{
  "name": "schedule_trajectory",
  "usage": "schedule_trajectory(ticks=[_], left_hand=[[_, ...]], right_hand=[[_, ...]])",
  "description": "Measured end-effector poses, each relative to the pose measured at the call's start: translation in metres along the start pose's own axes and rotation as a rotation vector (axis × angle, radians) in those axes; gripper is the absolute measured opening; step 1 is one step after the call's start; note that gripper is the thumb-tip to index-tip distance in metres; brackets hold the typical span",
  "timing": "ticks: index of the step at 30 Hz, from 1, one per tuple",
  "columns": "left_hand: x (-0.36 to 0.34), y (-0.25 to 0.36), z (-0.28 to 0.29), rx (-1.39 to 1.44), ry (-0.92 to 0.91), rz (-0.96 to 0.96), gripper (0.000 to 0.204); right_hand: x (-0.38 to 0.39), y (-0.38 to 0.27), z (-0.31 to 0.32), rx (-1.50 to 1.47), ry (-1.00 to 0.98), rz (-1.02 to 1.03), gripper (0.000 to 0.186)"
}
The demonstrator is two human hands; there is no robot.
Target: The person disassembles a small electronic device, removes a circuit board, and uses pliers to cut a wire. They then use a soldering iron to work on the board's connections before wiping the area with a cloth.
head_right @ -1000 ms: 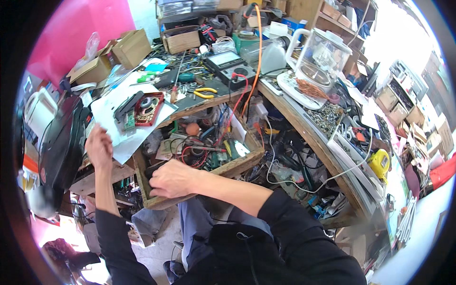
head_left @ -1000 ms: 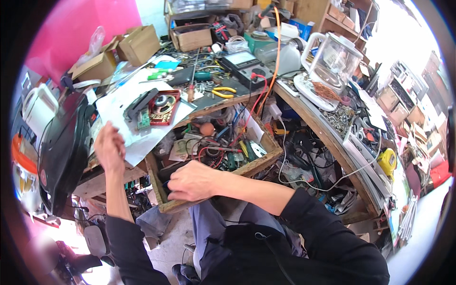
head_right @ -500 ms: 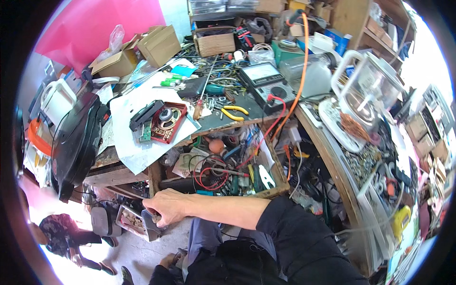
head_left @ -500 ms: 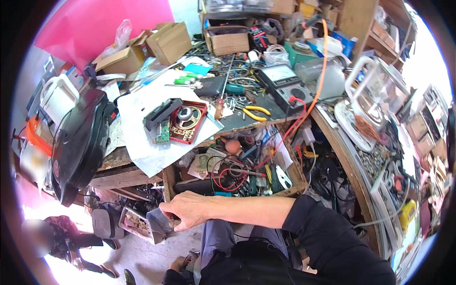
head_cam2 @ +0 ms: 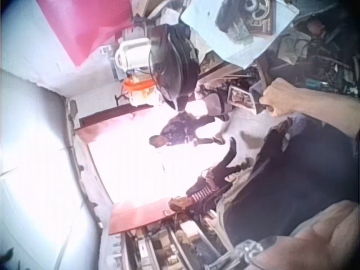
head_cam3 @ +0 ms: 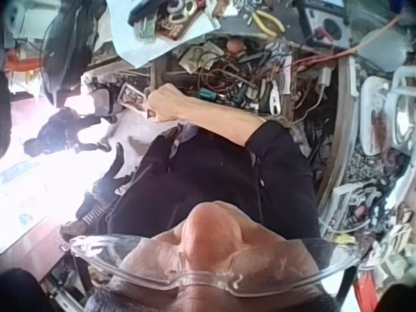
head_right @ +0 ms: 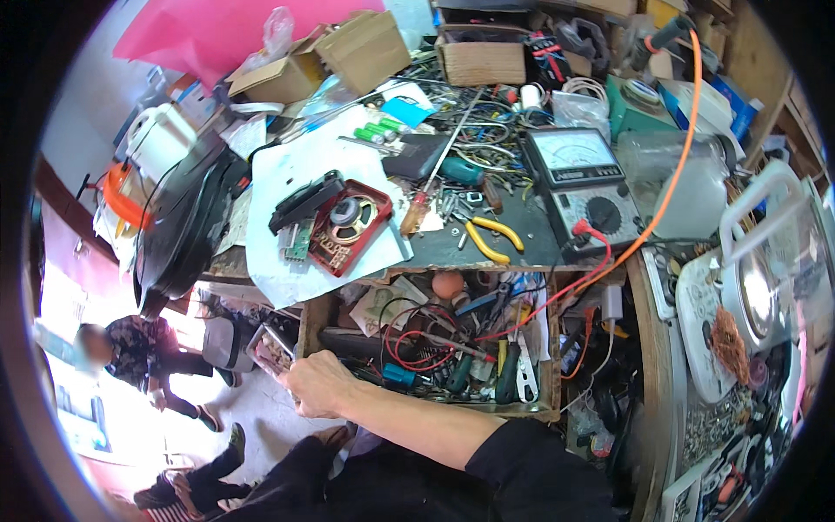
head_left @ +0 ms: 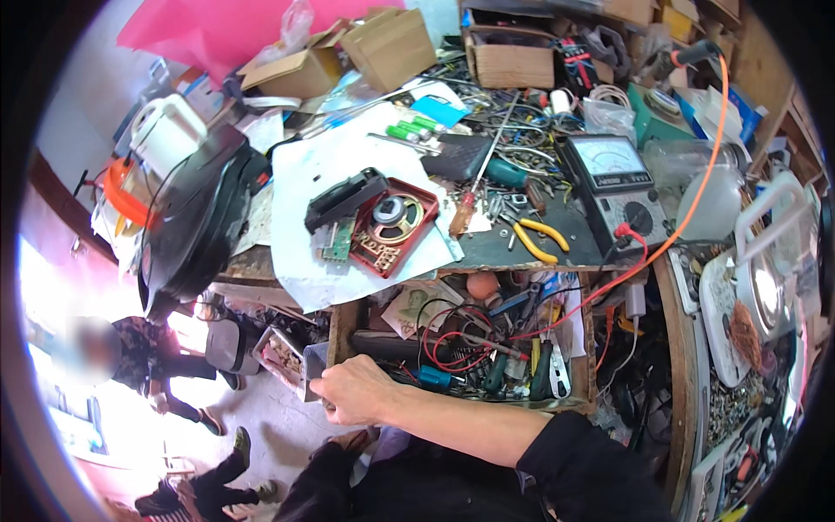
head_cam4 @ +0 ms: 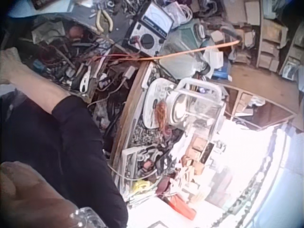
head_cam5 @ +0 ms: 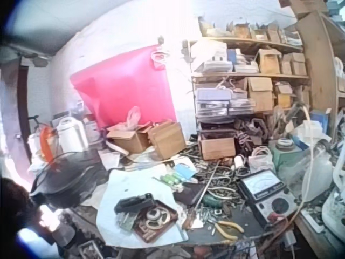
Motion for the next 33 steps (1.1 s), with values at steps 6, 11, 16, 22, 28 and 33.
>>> schedule_trajectory(ticks=[6,11,16,22,28,33], left_hand=[[-0.015,0.002,-0.004,-0.079,0.013,-0.033,0.041],[-0.034,-0.028,-0.024,-0.213,-0.016,-0.082,0.042],[-0.038,0.014,0.015,-0.495,0.263,-0.397,0.044],[0.105,0.143,0.132,-0.09,0.721,-0.676,0.035],[0.27,0.281,0.229,0.129,0.93,-1.161,0.032],[0.288,0.37,0.287,0.264,0.965,-1.361,0.015]], right_hand=[[0.004,0.005,0.021,-0.038,-0.023,-0.051,0.028],[0.006,0.003,0.006,-0.017,-0.106,0.001,0.029],[0.01,0.0,0.016,-0.062,-0.061,-0.022,0.029],[0.012,-0.004,0.018,-0.002,-0.014,0.02,0.028],[0.017,-0.024,0.033,0.138,0.174,0.149,0.017],[0.028,-0.054,0.065,0.31,0.416,0.173,0.01]])
Point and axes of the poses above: each hand's wrist, its own x-axis away from the middle knuckle, its own z-axis out of the back of the hand, y = z × x, the point moved 9 cm from there along -x, towards the middle knuckle, and after that the axes turned 7 degrees about -x, right-handed, at the moved point
